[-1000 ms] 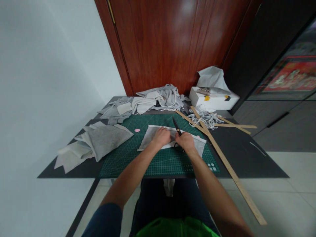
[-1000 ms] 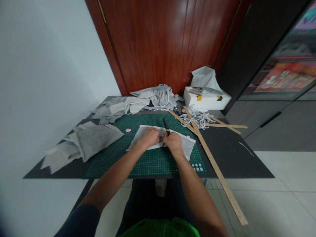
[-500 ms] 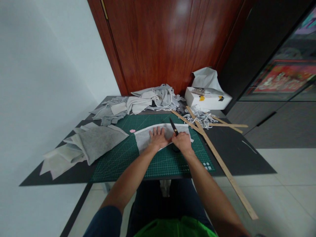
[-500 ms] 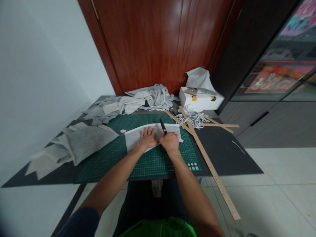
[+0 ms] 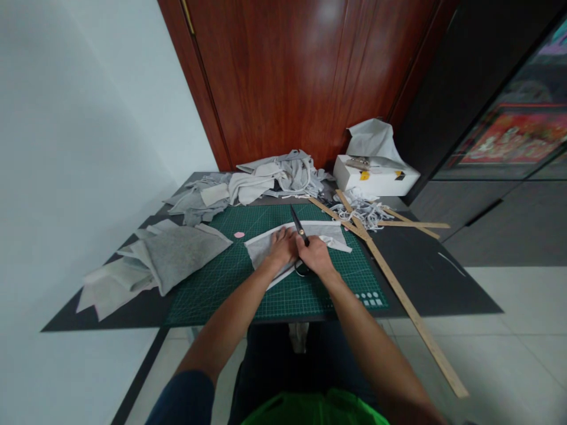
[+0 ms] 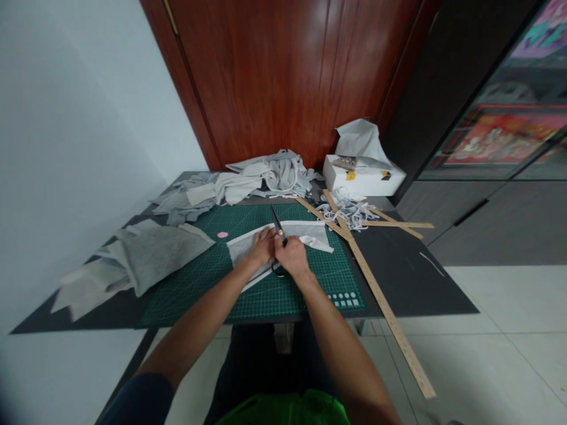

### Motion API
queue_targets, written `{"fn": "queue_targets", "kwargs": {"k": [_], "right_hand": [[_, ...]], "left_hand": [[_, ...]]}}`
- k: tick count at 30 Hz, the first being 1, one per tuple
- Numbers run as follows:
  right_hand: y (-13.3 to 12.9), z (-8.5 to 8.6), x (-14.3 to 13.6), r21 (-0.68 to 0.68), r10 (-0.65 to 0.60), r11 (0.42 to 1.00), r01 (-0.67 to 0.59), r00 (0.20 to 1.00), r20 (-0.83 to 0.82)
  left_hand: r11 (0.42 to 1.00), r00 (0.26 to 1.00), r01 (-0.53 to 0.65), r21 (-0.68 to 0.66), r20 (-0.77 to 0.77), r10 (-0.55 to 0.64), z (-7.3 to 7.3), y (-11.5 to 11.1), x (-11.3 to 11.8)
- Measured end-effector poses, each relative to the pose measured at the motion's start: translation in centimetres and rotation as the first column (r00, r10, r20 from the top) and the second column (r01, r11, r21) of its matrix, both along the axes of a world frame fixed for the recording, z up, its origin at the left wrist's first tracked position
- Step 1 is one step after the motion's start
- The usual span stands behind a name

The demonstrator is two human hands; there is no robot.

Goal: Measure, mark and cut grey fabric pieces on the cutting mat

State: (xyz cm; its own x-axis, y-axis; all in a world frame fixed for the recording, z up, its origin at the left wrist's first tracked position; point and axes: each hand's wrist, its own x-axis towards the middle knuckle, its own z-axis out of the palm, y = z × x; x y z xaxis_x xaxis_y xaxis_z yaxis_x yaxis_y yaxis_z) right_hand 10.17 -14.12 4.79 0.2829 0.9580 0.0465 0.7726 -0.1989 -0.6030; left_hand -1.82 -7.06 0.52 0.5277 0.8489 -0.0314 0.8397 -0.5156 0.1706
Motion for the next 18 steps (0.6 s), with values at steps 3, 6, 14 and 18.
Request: {"fn": "queue_targets", "kwargs": {"k": [3, 6, 14, 18], "right_hand": [[0.4, 0.3, -0.6, -0.050, 0.029, 0.998, -0.032, 0.998, -0.062], [0.7, 0.2, -0.3, -0.093, -0.004, 0.996, -0.001, 0.999, -0.054], [-0.2, -0.4, 2.1, -0.210, -0.067, 0.976, 0.065, 0.998, -0.003], [-0.2, -0.2, 2.0, -0.220, -0.043, 0.975, 0.034, 0.998, -0.037]], "left_hand": [[1.000, 1.000, 0.024, -0.018, -0.018, -0.024, -0.5, -0.3, -0.4], [0.999, 0.999, 0.041, -0.011, -0.002, -0.041, -0.4, -0.6, -0.3], [0.993, 0.997, -0.068, -0.100, 0.019, 0.070, 0.8, -0.1, -0.4], [0.987, 0.986, -0.163, 0.003, 0.028, 0.163, 1.0, -0.7, -0.6]]}}
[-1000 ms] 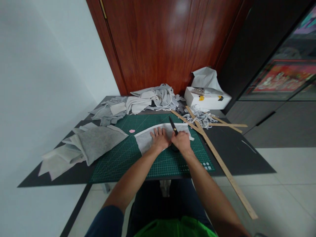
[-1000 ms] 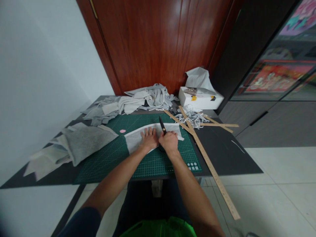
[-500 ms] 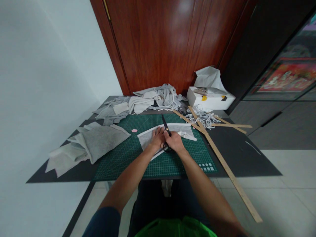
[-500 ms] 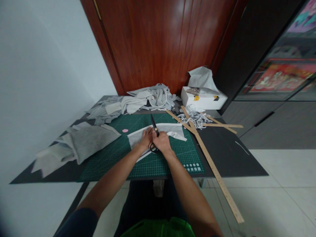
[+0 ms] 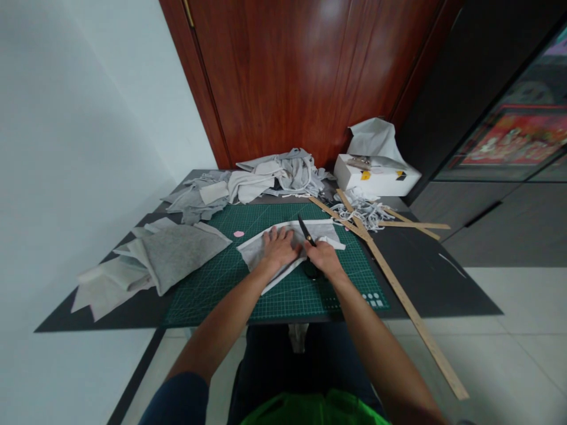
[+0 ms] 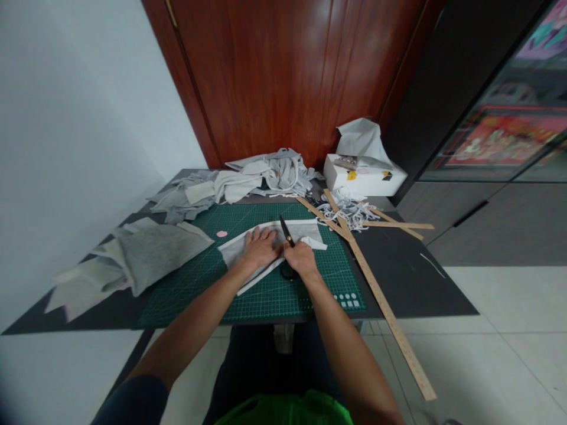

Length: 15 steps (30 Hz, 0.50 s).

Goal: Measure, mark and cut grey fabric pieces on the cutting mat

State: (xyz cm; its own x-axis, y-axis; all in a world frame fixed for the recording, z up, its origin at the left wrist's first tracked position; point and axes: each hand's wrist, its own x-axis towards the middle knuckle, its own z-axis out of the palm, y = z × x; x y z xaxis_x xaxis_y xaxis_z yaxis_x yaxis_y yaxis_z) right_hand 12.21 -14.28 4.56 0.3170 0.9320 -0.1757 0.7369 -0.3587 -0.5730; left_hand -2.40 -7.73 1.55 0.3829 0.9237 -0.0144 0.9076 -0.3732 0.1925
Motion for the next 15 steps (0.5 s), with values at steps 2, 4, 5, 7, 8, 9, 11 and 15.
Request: {"fn": "queue_targets", "kwargs": {"k": [2, 4, 5, 7, 8, 9, 11, 15], "right_hand": [[0.3, 0.2, -0.3, 0.012, -0.011, 1.000, 0.011, 1.000, -0.005], [0.7, 0.4, -0.6, 0.034, -0.028, 0.999, 0.028, 1.000, -0.007], [0.9, 0.5, -0.7, 0.048, -0.032, 0.998, 0.032, 0.999, -0.005], [1.3, 0.5, -0.7, 0.070, -0.026, 0.997, 0.026, 1.000, 0.001], [1.5, 0.4, -0.7, 0.077, -0.018, 0.997, 0.018, 1.000, 0.004], [1.7, 0.3, -0.5, 0.080, -0.014, 0.997, 0.013, 1.000, 0.005], [2.0, -0.1, -0.1, 0.080, -0.013, 0.997, 0.013, 1.000, -0.004], [2.6, -1.0, 0.9, 0.084, -0.037, 0.996, 0.042, 0.997, -0.061]], "left_hand": [[0.995, 1.000, 0.007, 0.102, 0.000, -0.007, 0.3, 0.0, 0.2], [0.983, 0.997, 0.076, 0.168, 0.012, -0.080, 0.6, 0.4, 0.6], [0.977, 0.991, 0.124, 0.172, 0.022, -0.129, 0.8, 0.8, 0.8], [0.964, 0.972, 0.225, 0.142, 0.039, -0.233, 0.8, 1.6, 1.2], [0.957, 0.962, 0.261, 0.125, 0.044, -0.268, 0.8, 2.0, 1.4], [0.953, 0.957, 0.281, 0.114, 0.043, -0.288, 0.6, 2.4, 1.6], [0.955, 0.960, 0.274, 0.118, 0.032, -0.279, 0.2, 3.1, 2.0], [0.979, 0.987, 0.157, 0.127, 0.003, -0.158, -0.7, 4.5, 2.8]]}}
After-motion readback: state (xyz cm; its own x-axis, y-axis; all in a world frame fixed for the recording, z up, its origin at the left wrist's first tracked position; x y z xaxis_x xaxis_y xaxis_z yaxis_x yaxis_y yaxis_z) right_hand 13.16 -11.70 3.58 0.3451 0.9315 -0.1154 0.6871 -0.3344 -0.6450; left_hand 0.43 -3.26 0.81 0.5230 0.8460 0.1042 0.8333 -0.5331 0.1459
